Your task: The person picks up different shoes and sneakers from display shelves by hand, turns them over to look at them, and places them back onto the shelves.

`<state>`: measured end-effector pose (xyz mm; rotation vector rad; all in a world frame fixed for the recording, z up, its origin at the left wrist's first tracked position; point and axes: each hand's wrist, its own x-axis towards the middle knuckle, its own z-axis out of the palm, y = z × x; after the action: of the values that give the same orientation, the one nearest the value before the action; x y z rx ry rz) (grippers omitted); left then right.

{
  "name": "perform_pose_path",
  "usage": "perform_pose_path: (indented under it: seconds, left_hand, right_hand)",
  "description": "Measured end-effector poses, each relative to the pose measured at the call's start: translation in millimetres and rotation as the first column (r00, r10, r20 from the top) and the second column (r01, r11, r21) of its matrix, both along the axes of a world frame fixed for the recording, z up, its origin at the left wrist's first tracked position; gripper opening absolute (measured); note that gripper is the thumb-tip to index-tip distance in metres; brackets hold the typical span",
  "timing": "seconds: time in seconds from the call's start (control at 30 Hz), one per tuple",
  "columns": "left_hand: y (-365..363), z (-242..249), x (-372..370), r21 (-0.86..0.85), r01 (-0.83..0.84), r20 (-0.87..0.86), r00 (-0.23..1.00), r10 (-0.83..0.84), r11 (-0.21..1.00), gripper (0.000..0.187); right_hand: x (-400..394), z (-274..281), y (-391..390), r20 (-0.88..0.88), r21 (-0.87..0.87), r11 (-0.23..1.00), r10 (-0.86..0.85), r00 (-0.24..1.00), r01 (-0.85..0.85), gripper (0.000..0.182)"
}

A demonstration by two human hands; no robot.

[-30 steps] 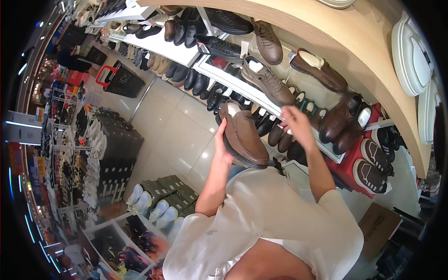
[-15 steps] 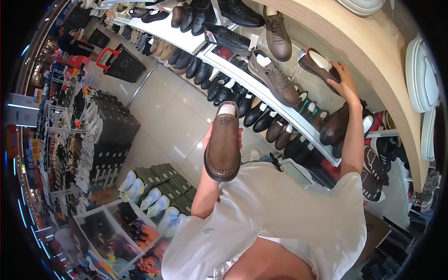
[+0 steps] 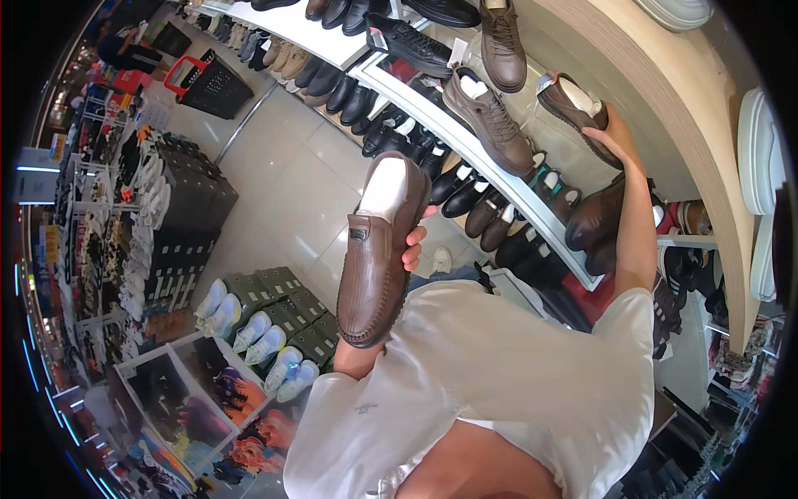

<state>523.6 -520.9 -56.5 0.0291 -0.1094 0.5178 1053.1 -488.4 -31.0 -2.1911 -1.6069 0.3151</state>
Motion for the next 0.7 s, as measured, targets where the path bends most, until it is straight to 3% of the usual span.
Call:
perform_pose_path:
  seconds: [0.07,0.1,0.13,0.2,0.3,0.37,0.4,0.43,0.47,0.5,0.53,0.6,0.63,0.7]
  left_hand:
    - [-0.3,1.6,-5.9,-0.004,0.026,0.084,0.996,-0.026,1.0,0.099]
    - [-1.6,1.6,-7.7,-0.001,0.015,0.087,0.996,-0.015,1.0,0.099]
    - [-8.5,0.9,-10.3,-0.056,-0.072,0.075,0.994,0.076,0.996,0.099]
    - [-13.5,-2.5,-16.5,-0.116,-0.168,0.06,0.983,0.176,0.979,0.098]
    - [-8.0,-3.7,-25.9,-0.101,-0.151,0.121,0.979,0.163,0.983,0.097]
    - [-0.1,-8.5,-32.3,-0.1,-0.159,0.134,0.976,0.172,0.982,0.096]
    - [1.7,-13.1,-33.6,-0.102,-0.18,0.14,0.971,0.193,0.978,0.095]
    - [2.5,-18.2,-35.4,-0.117,-0.225,0.131,0.962,0.239,0.967,0.091]
    - [7.8,-18.4,-35.0,-0.109,-0.223,0.144,0.961,0.237,0.969,0.091]
    - [12.5,-18.0,-37.7,-0.135,-0.282,0.079,0.953,0.294,0.95,0.089]
    - [13.8,-12.4,-42.5,-0.161,-0.35,0.005,0.935,0.355,0.923,0.087]
    - [18.2,-2.9,-48.4,-0.253,-0.482,-0.224,0.873,0.434,0.839,0.075]
    - [22.1,-5.9,-53.9,-0.301,-0.521,-0.244,0.852,0.463,0.799,0.074]
    - [31.3,-11.4,-66.1,-0.346,-0.562,-0.264,0.826,0.497,0.751,0.073]
  right_hand:
    - [-1.8,4.2,0.7,0.052,-0.013,1.0,-0.012,0.999,0.013,0.081]
    - [-5.6,5.6,0.1,0.07,0.062,0.998,0.008,0.998,-0.013,0.073]
    - [-17.7,14.9,-2.3,0.072,0.058,0.998,0.02,0.997,-0.024,0.073]
    - [-45.0,35.5,-4.1,0.294,0.173,0.984,-0.002,0.956,-0.051,0.066]
    - [-90.0,41.9,-4.8,0.282,0.194,0.981,-0.082,0.956,0.027,0.062]
    - [-153.4,75.3,-13.4,0.151,0.227,0.97,-0.12,0.981,0.084,0.063]
    - [-159.3,58.5,-12.6,0.184,0.411,0.911,-0.05,0.982,-0.031,0.065]
    - [-173.3,58.3,-12.4,-0.081,0.354,0.935,0.011,0.997,0.019,0.065]
    - [-192.6,58.4,-11.2,-0.349,0.289,0.954,0.022,0.937,0.085,0.065]
    - [-204.7,49.7,-8.6,-0.378,0.234,0.967,-0.005,0.926,0.101,0.064]
    - [-222.0,39.8,-6.3,-0.511,0.205,0.971,-0.003,0.86,0.125,0.062]
    - [-264.6,29.9,0.0,-0.849,0.133,0.979,0.033,0.527,0.153,0.057]
    - [-286.2,32.9,2.3,-0.85,0.133,0.98,0.038,0.526,0.145,0.057]
    - [-321.8,42.7,7.9,-0.992,-0.077,0.993,-0.086,0.096,0.088,0.047]
